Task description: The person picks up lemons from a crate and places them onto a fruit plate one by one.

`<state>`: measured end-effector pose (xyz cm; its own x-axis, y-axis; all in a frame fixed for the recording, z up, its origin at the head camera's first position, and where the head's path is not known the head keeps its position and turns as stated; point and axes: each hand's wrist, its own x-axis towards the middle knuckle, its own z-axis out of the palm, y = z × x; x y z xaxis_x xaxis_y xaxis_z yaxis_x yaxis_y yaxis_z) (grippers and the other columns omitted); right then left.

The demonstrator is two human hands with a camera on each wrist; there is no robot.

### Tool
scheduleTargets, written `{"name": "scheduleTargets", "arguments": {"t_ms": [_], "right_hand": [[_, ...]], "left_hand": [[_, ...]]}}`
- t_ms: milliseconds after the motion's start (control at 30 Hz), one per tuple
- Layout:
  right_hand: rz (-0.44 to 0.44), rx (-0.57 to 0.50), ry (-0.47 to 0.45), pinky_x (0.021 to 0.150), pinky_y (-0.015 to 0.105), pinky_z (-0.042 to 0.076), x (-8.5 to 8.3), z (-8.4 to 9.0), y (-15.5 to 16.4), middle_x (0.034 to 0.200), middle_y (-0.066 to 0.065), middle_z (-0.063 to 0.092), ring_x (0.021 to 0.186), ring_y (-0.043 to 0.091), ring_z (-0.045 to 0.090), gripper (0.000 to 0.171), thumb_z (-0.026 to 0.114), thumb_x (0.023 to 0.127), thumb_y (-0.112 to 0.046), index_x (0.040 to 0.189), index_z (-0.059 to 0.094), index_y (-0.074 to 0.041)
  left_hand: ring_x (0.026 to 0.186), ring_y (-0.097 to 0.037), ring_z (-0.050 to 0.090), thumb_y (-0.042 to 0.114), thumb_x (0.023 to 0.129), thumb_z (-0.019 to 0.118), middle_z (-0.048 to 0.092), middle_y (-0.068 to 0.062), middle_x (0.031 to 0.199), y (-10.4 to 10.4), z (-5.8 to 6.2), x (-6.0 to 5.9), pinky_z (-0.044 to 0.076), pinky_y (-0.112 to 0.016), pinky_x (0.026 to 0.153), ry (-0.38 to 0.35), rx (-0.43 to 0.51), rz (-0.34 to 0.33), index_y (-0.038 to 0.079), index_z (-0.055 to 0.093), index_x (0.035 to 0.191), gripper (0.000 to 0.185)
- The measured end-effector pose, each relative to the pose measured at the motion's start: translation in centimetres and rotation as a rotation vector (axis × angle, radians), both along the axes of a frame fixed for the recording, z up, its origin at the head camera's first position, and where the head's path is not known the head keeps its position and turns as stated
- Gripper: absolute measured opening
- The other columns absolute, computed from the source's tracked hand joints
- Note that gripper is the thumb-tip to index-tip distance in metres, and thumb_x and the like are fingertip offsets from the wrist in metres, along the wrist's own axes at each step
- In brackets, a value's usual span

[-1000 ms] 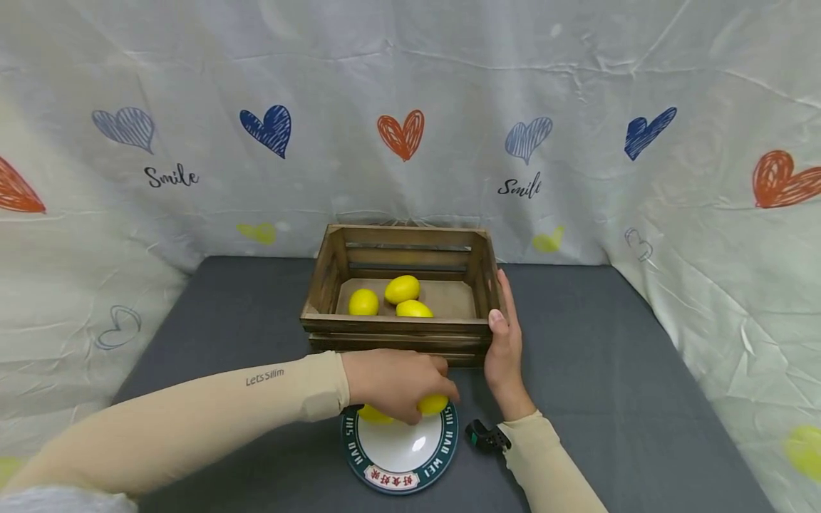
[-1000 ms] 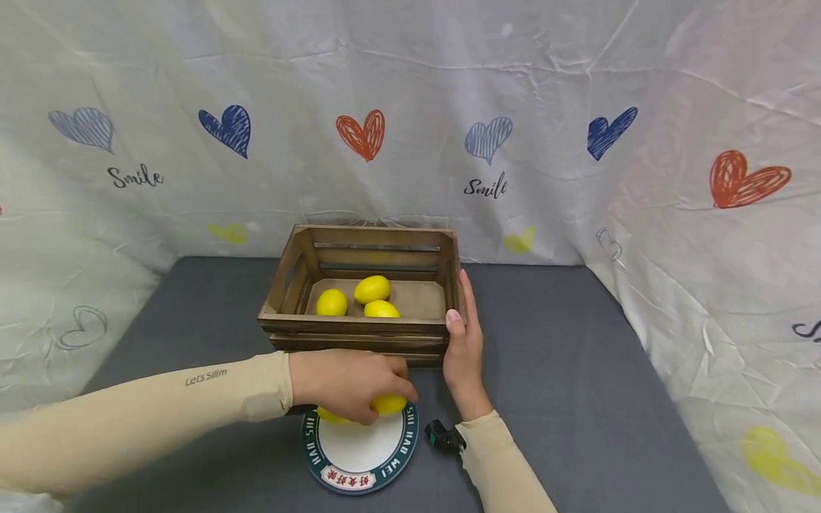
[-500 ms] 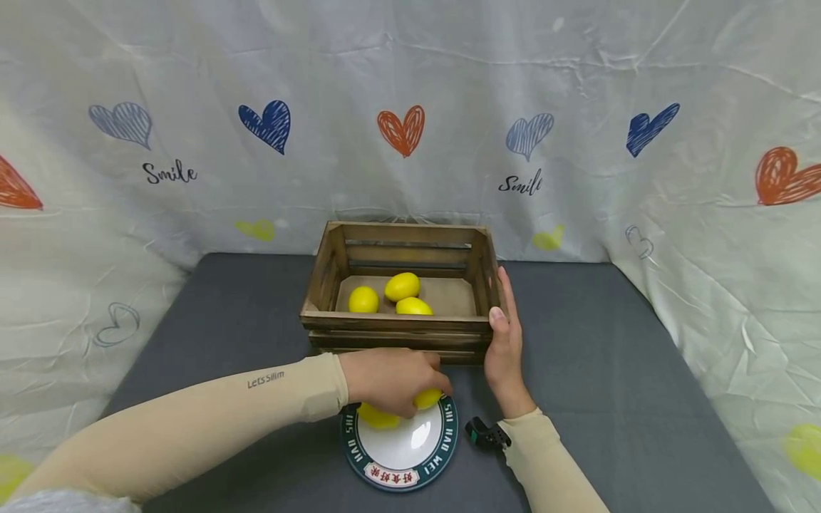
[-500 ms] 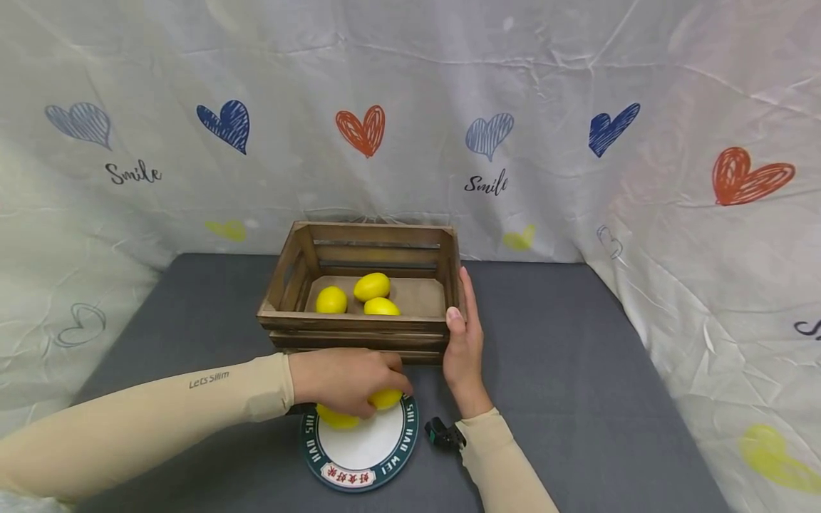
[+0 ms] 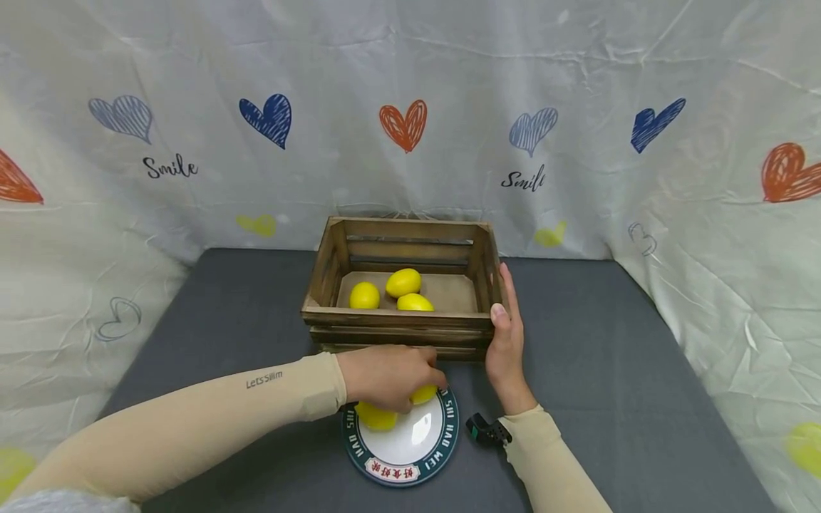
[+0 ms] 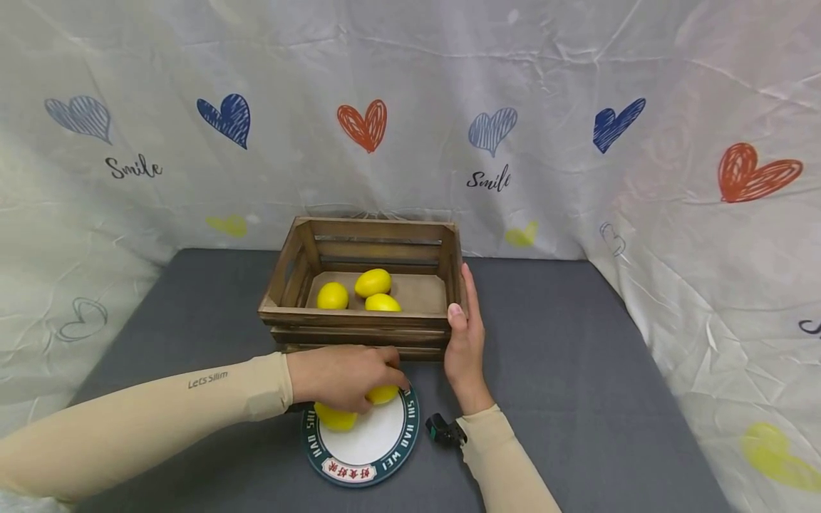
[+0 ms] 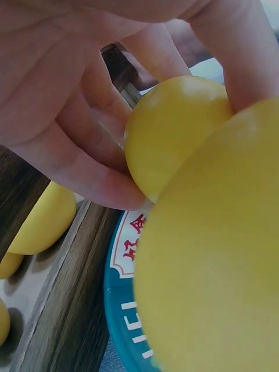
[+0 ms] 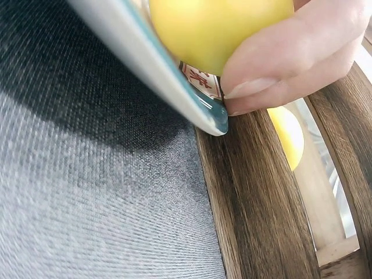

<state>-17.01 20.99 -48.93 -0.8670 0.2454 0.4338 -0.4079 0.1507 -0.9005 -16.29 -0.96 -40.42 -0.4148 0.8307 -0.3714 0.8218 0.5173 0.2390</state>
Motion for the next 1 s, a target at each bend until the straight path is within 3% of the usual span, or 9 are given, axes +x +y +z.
{"name": "scheduleTargets", "arguments": {"t_ms": [333, 533, 767, 1000], "right_hand": [[-0.016, 0.024, -0.01, 0.129, 0.065, 0.013, 0.0, 0.5, 0.1, 0.177, -0.018, 0.027, 0.164, 0.017, 0.023, 0.069, 0.039, 0.102, -0.04, 0.17, 0.032, -0.041], [-0.009, 0.006, 0.0, 0.127, 0.06, 0.015, 0.0, 0.4, 0.1, 0.177, -0.018, 0.029, 0.162, 0.016, 0.026, 0.069, 0.039, 0.102, -0.038, 0.17, 0.032, -0.041], [-0.004, -0.001, -0.002, 0.132, 0.064, 0.011, -0.1, 0.2, 0.1, 0.177, -0.014, 0.03, 0.167, 0.018, 0.021, 0.069, 0.04, 0.101, -0.038, 0.17, 0.033, -0.038], [-0.007, 0.005, -0.023, 0.132, 0.066, 0.01, 0.2, 0.1, 0.0, 0.177, -0.016, 0.029, 0.166, 0.018, 0.022, 0.069, 0.039, 0.101, -0.039, 0.17, 0.032, -0.04]], "left_hand": [[0.099, -0.015, 0.063, 0.02, 0.092, 0.086, 0.062, -0.008, 0.143, -0.1, 0.7, 0.1, 0.061, -0.026, 0.078, 0.018, -0.034, 0.022, 0.034, 0.07, 0.144, 0.057], [0.097, -0.014, 0.064, 0.023, 0.09, 0.088, 0.063, -0.006, 0.141, -0.2, 1.8, 0.3, 0.061, -0.025, 0.079, 0.052, -0.038, 0.034, 0.032, 0.068, 0.146, 0.059], [0.101, -0.014, 0.066, 0.026, 0.091, 0.087, 0.065, -0.006, 0.141, -0.9, 4.4, 0.5, 0.063, -0.028, 0.087, 0.065, -0.012, 0.032, 0.028, 0.066, 0.149, 0.061], [0.123, -0.013, 0.066, 0.027, 0.095, 0.083, 0.066, 0.003, 0.148, -1.5, 8.3, -0.3, 0.058, -0.035, 0.107, -0.045, 0.035, 0.022, 0.024, 0.065, 0.15, 0.058]]}}
